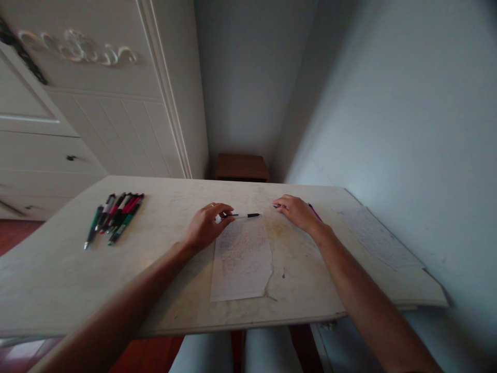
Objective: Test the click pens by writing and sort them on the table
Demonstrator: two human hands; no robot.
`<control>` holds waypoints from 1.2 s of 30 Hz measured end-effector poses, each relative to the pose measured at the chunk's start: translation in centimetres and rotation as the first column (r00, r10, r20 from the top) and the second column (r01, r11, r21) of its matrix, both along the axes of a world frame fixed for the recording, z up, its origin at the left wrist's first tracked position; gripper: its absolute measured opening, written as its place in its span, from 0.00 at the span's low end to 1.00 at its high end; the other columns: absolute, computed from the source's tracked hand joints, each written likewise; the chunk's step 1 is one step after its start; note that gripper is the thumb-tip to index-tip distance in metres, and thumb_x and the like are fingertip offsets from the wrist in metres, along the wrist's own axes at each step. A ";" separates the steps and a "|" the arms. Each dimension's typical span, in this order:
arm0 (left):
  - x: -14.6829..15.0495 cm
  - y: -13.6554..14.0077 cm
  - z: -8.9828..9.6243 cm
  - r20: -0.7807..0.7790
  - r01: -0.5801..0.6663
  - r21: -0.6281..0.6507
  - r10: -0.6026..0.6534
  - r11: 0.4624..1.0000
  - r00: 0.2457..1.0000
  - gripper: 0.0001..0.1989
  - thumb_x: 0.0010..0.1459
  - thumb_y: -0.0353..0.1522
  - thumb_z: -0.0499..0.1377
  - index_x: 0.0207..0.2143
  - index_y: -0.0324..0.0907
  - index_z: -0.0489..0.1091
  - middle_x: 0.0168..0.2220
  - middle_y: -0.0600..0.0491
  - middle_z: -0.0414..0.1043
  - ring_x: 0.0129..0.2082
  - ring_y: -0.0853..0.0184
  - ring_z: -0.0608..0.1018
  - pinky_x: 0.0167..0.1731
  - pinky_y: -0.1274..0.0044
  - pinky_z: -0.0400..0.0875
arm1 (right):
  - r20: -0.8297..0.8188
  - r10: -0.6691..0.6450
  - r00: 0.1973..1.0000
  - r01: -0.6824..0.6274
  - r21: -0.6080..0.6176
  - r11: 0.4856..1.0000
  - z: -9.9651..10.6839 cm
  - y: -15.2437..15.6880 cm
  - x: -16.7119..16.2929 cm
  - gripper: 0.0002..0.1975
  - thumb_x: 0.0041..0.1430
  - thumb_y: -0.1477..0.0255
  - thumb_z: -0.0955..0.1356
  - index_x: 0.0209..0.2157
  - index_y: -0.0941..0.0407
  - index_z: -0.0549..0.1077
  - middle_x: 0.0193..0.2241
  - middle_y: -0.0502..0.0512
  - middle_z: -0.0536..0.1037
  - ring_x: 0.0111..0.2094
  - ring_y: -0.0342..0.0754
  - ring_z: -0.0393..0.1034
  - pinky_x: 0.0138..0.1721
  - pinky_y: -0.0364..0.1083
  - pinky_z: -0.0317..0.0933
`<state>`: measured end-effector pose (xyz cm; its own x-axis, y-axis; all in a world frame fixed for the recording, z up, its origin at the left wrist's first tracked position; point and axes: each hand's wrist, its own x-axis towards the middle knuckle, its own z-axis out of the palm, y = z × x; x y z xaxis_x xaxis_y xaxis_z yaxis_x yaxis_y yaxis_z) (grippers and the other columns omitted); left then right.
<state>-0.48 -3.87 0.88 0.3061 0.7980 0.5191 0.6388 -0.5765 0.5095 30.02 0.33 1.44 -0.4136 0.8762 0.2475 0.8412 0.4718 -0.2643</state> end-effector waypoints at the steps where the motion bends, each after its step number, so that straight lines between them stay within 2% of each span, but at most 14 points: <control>1: 0.0 0.0 0.0 -0.001 0.003 -0.002 -0.003 1.000 1.000 0.08 0.57 0.34 0.63 0.39 0.43 0.74 0.31 0.54 0.76 0.27 0.70 0.74 0.30 0.77 0.69 | 0.001 0.004 1.000 -0.004 0.002 1.000 0.0 0.0 0.0 0.13 0.59 0.79 0.67 0.44 0.55 0.78 0.41 0.58 0.79 0.42 0.50 0.74 0.47 0.47 0.64; 7: -0.1 0.0 0.0 -0.006 0.005 -0.011 -0.005 1.000 1.000 0.08 0.57 0.35 0.62 0.38 0.43 0.74 0.31 0.53 0.76 0.28 0.69 0.74 0.31 0.77 0.69 | 0.001 0.003 1.000 -0.003 -0.002 1.000 0.0 0.1 0.0 0.11 0.59 0.77 0.67 0.42 0.54 0.79 0.41 0.58 0.79 0.42 0.50 0.74 0.47 0.48 0.64; 14: 0.0 0.0 0.0 0.006 0.011 -0.008 -0.011 1.000 1.000 0.06 0.56 0.32 0.63 0.38 0.42 0.74 0.31 0.54 0.76 0.27 0.70 0.73 0.30 0.77 0.68 | 0.033 -0.018 0.999 0.018 -0.001 1.000 0.1 -0.3 -1.0 0.13 0.63 0.76 0.65 0.47 0.56 0.77 0.42 0.60 0.78 0.44 0.50 0.72 0.48 0.47 0.63; 20: 0.0 0.1 0.0 0.012 0.008 -0.005 -0.008 1.000 1.000 0.07 0.57 0.33 0.62 0.38 0.42 0.73 0.31 0.54 0.76 0.27 0.70 0.73 0.30 0.77 0.68 | 0.041 0.001 0.999 0.000 -0.021 1.000 0.2 -0.4 -1.3 0.10 0.62 0.76 0.65 0.38 0.55 0.79 0.38 0.57 0.77 0.42 0.48 0.71 0.47 0.46 0.63; 23: -0.1 0.1 0.0 0.003 0.001 0.000 -0.001 1.000 1.000 0.07 0.57 0.34 0.62 0.38 0.43 0.73 0.30 0.54 0.76 0.26 0.70 0.73 0.30 0.77 0.68 | 0.025 -0.020 1.000 0.020 -0.033 0.999 0.1 -0.5 -1.3 0.11 0.62 0.77 0.65 0.40 0.55 0.79 0.38 0.57 0.77 0.42 0.48 0.71 0.46 0.46 0.62; 27: -0.1 0.1 0.0 0.008 -0.002 0.005 0.002 1.000 1.000 0.06 0.57 0.33 0.62 0.38 0.43 0.74 0.30 0.54 0.76 0.25 0.70 0.72 0.29 0.77 0.68 | -0.033 -0.065 0.997 0.065 -0.003 0.998 0.0 -0.4 -1.3 0.15 0.62 0.80 0.62 0.45 0.56 0.76 0.40 0.58 0.75 0.42 0.48 0.71 0.46 0.46 0.62; 31: -0.1 0.2 0.0 0.013 -0.006 0.013 0.005 1.000 1.000 0.05 0.58 0.34 0.61 0.37 0.43 0.74 0.30 0.54 0.76 0.26 0.70 0.73 0.29 0.77 0.68 | -0.159 -0.069 0.985 0.070 0.004 0.998 0.1 -0.2 -1.3 0.12 0.60 0.81 0.62 0.37 0.56 0.76 0.39 0.56 0.76 0.41 0.47 0.70 0.45 0.46 0.62; 36: 0.0 0.1 0.1 0.022 -0.003 0.018 0.003 1.000 1.000 0.05 0.58 0.34 0.61 0.37 0.43 0.74 0.31 0.53 0.76 0.28 0.69 0.74 0.30 0.77 0.69 | -0.218 -0.116 0.969 0.106 -0.056 0.993 0.3 -0.1 -0.9 0.06 0.57 0.78 0.66 0.34 0.55 0.74 0.33 0.53 0.79 0.35 0.47 0.72 0.39 0.45 0.62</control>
<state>-0.49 -3.80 0.96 0.2922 0.7895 0.5398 0.6291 -0.5838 0.5132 29.12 0.27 1.76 -0.2526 0.9255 0.2821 0.8066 0.3624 -0.4670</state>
